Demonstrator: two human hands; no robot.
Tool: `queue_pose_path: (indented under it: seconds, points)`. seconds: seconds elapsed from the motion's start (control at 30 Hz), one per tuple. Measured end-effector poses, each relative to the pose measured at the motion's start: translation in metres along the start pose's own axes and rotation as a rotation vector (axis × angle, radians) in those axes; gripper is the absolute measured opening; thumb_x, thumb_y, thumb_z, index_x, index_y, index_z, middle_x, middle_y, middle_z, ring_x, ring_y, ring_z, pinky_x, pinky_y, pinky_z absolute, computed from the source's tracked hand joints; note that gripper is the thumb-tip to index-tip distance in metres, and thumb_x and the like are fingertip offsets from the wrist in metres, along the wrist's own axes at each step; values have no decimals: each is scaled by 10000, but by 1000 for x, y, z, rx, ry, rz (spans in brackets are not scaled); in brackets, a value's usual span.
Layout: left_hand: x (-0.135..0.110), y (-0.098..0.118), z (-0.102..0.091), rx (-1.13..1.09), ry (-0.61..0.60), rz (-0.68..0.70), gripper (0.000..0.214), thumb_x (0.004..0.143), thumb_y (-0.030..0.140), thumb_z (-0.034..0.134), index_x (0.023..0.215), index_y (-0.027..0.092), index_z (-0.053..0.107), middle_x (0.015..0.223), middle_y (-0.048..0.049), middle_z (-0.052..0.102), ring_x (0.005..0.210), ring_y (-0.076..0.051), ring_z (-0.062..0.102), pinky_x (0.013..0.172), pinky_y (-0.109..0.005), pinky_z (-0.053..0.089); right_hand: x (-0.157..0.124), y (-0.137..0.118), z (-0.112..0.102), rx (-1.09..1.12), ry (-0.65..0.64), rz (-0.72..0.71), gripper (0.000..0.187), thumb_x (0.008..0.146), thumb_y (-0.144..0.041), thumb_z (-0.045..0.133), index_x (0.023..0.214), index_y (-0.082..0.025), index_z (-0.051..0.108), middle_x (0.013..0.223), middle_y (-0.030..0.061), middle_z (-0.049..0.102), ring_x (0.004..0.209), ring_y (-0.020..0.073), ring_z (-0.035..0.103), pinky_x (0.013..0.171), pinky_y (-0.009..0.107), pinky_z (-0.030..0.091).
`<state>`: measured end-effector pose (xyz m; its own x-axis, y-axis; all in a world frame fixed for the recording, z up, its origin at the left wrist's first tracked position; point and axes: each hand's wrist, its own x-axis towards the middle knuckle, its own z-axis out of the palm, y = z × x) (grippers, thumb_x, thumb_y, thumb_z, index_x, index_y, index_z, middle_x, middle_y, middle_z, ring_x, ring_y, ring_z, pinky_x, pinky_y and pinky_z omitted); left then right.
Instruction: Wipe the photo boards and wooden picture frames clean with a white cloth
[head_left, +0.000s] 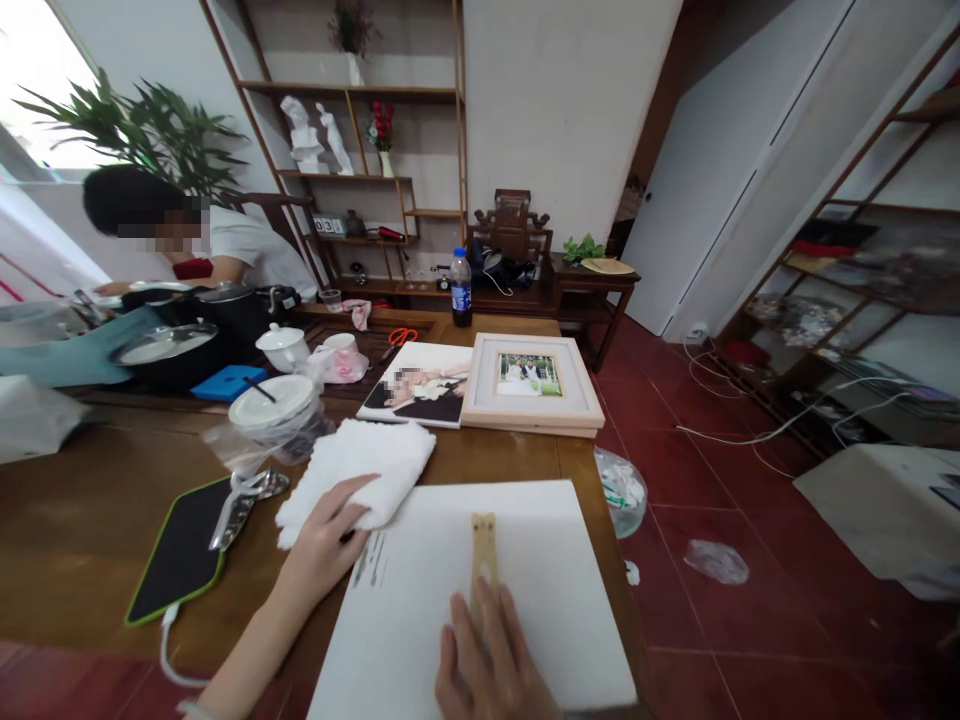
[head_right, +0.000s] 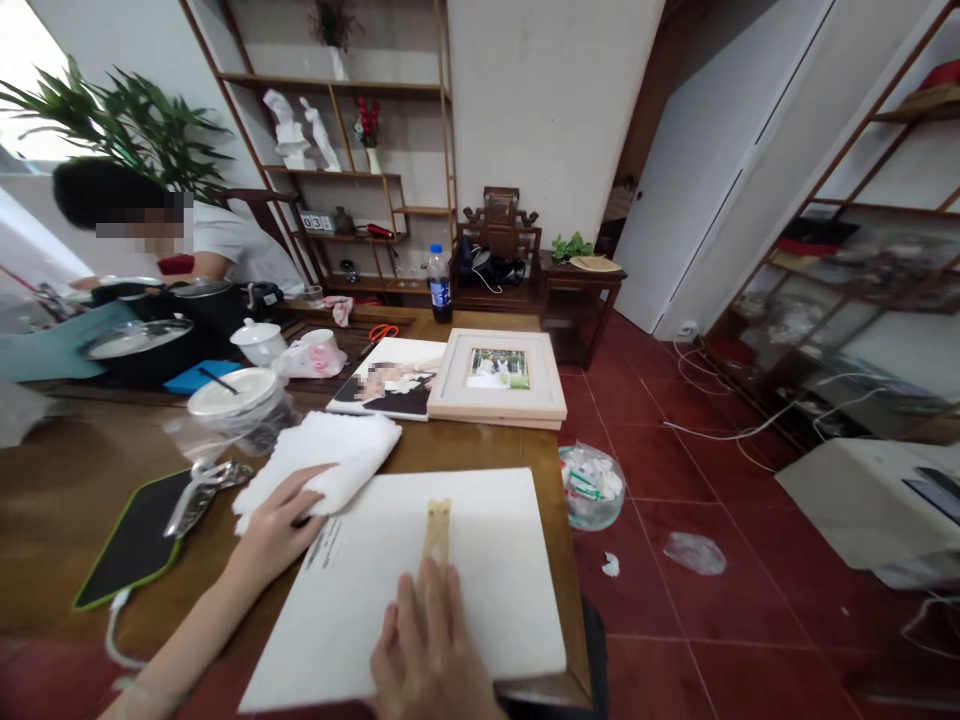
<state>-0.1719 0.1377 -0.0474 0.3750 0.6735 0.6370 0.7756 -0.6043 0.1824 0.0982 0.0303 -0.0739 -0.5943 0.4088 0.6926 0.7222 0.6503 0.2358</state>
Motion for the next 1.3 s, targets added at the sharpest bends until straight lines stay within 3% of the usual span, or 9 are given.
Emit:
queue_pose_path:
  seconds: [0.03,0.17,0.33,0.47,0.53,0.63,0.87,1.13,1.3]
  points:
    - [-1,0,0,1,-6,-9,197,783,68,469,906,172,581,1177,-132,548,1094,-246,531,897,-390,466,-4,-3,8,-59,86,28,218,792,-282,601,971,-157,596,1152,136,636,1177,391,493,1035,627,305]
    - [-2,2,0,-8,-6,-37,223,779,62,459,910,186,591,1194,-129,549,1105,-250,531,903,-398,466,-12,-8,26,-98,77,71,181,785,-233,628,963,-233,596,1072,50,685,1131,326,556,1013,559,405]
    - [6,0,4,-30,39,-38,219,776,85,483,933,190,594,1141,-126,575,1054,-250,558,865,-398,487,1,-2,10,-142,75,-27,123,786,-215,628,885,-172,571,978,99,706,985,332,637,980,593,405]
    - [7,-2,6,-46,47,-45,227,776,85,477,941,188,595,1131,-122,580,1043,-249,562,850,-393,493,10,1,1,-174,74,-19,112,788,-205,609,879,-175,551,952,81,706,956,310,651,995,573,390]
    - [5,-2,4,-58,37,-51,240,776,76,468,948,184,596,1142,-122,574,1058,-248,554,867,-394,488,10,1,-1,-137,45,-14,131,836,-265,535,912,-164,570,1003,112,689,1000,319,629,991,578,385]
    - [2,1,2,-60,13,-76,250,774,63,445,932,176,603,1175,-120,560,1097,-250,535,908,-403,475,9,1,-7,-49,-28,-15,337,878,-401,424,986,-131,595,1098,166,649,1091,353,566,1001,594,352]
    - [-2,5,8,-34,-37,-91,248,818,20,381,843,151,590,1324,-142,472,1241,-261,424,961,-476,428,11,3,-23,37,-252,-17,441,839,-453,498,1126,-125,561,1266,181,551,1225,375,437,1030,574,301]
    - [-10,0,21,-8,-6,-115,323,815,30,384,1023,148,602,1312,-146,489,1226,-257,442,977,-482,420,9,2,-22,48,-307,-17,494,827,-473,534,1163,-111,543,1311,199,502,1274,391,358,1029,553,283]
    - [-5,0,19,-18,5,-114,280,825,68,393,965,149,621,1275,-125,524,1200,-251,468,982,-476,419,9,4,-22,55,-324,-30,501,853,-466,503,1204,-109,518,1324,204,483,1301,379,311,1032,558,259]
